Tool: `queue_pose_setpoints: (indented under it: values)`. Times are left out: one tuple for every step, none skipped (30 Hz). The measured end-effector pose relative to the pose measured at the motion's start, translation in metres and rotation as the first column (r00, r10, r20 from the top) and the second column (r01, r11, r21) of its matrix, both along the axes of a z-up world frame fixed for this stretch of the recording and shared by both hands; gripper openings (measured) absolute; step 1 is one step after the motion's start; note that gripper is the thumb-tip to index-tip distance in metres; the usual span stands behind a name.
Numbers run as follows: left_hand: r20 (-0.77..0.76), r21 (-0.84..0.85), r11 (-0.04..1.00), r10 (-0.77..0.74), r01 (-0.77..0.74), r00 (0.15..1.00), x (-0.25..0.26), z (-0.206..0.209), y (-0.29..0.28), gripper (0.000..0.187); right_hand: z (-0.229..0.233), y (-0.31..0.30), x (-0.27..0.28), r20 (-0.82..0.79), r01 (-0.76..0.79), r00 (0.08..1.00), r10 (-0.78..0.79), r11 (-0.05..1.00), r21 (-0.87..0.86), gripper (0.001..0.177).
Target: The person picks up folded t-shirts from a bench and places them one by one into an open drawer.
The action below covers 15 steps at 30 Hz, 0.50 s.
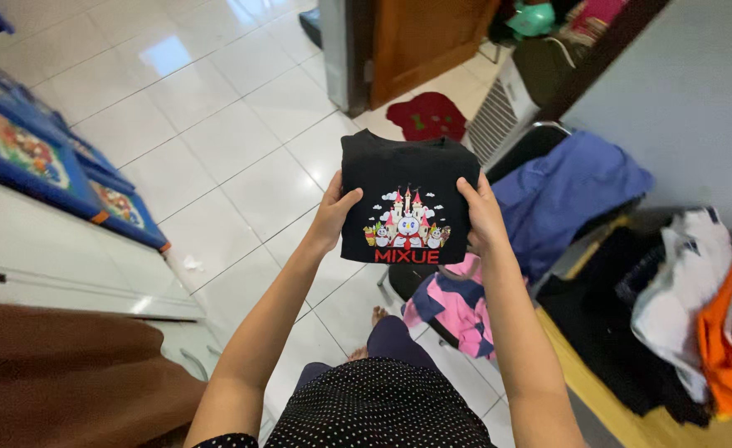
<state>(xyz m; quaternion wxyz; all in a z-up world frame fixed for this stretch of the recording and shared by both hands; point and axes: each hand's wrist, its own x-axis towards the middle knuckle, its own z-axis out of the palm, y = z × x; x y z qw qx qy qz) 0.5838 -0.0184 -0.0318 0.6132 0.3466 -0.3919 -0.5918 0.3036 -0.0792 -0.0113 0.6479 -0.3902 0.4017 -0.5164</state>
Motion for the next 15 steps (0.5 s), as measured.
queue_pose_setpoints:
  values:
    - [0.008, 0.01, 1.0, 0.021, -0.022, 1.0, 0.005, 0.001, -0.001, 0.05, -0.002, -0.006, 0.005, -0.007, -0.015, 1.0, 0.015, 1.0, 0.001, 0.049]
    - [0.017, 0.02, 0.999, 0.043, -0.043, 0.999, 0.009, 0.001, -0.003, 0.051, -0.003, -0.012, 0.009, -0.013, -0.03, 0.999, 0.03, 1.0, 0.003, 0.049]
    - [0.024, 0.03, 0.998, 0.063, -0.063, 0.998, 0.014, 0.001, -0.006, 0.053, -0.005, -0.02, 0.015, -0.029, -0.044, 0.999, 0.044, 0.999, -0.005, 0.049]
    - [0.023, 0.036, 0.996, 0.078, -0.079, 0.997, 0.018, 0.001, -0.008, 0.052, -0.007, -0.029, 0.02, -0.045, -0.058, 0.997, 0.057, 0.998, -0.013, 0.049]
    - [0.024, 0.042, 0.995, 0.092, -0.093, 0.996, 0.022, 0.001, -0.01, 0.052, -0.009, -0.037, 0.026, -0.059, -0.07, 0.996, 0.069, 0.997, -0.021, 0.048]
    - [0.024, 0.048, 0.993, 0.105, -0.106, 0.994, 0.026, 0.001, -0.013, 0.052, -0.01, -0.044, 0.031, -0.063, -0.085, 0.994, 0.085, 0.996, -0.009, 0.049]
    - [0.024, 0.047, 0.992, 0.119, -0.12, 0.993, 0.031, 0.001, -0.018, 0.051, -0.01, -0.052, 0.036, -0.067, -0.097, 0.993, 0.097, 0.995, 0.001, 0.049]
    - [0.024, 0.047, 0.99, 0.133, -0.134, 0.991, 0.035, 0.001, -0.023, 0.051, -0.01, -0.06, 0.041, -0.07, -0.109, 0.991, 0.11, 0.994, 0.011, 0.049]
    - [0.023, 0.047, 0.988, 0.146, -0.147, 0.989, 0.038, 0.001, -0.028, 0.051, -0.009, -0.068, 0.046, -0.063, -0.128, 0.99, 0.128, 0.992, 0.005, 0.049]
    - [0.026, 0.051, 0.986, 0.158, -0.159, 0.987, 0.041, 0.001, -0.034, 0.052, -0.009, -0.075, 0.051, -0.056, -0.147, 0.988, 0.147, 0.989, -0.001, 0.049]
    - [0.028, 0.055, 0.984, 0.168, -0.17, 0.985, 0.046, -0.001, -0.038, 0.053, -0.009, -0.082, 0.057, -0.05, -0.165, 0.985, 0.165, 0.986, -0.007, 0.049]
    - [0.029, 0.06, 0.982, 0.179, -0.18, 0.983, 0.05, -0.002, -0.043, 0.054, -0.009, -0.089, 0.062, -0.04, -0.19, 0.981, 0.19, 0.982, -0.012, 0.049]
    - [0.048, 0.071, 0.976, 0.203, -0.206, 0.978, 0.053, -0.003, -0.047, 0.054, -0.009, -0.096, 0.066, -0.031, -0.215, 0.976, 0.215, 0.976, -0.015, 0.049]
    - [0.067, 0.082, 0.97, 0.226, -0.231, 0.972, 0.056, -0.004, -0.052, 0.055, -0.008, -0.103, 0.069, -0.022, -0.24, 0.971, 0.24, 0.971, -0.018, 0.048]
    - [0.087, 0.092, 0.963, 0.247, -0.255, 0.965, 0.058, -0.004, -0.057, 0.056, -0.008, -0.11, 0.074, -0.019, -0.249, 0.968, 0.249, 0.968, -0.007, 0.047]
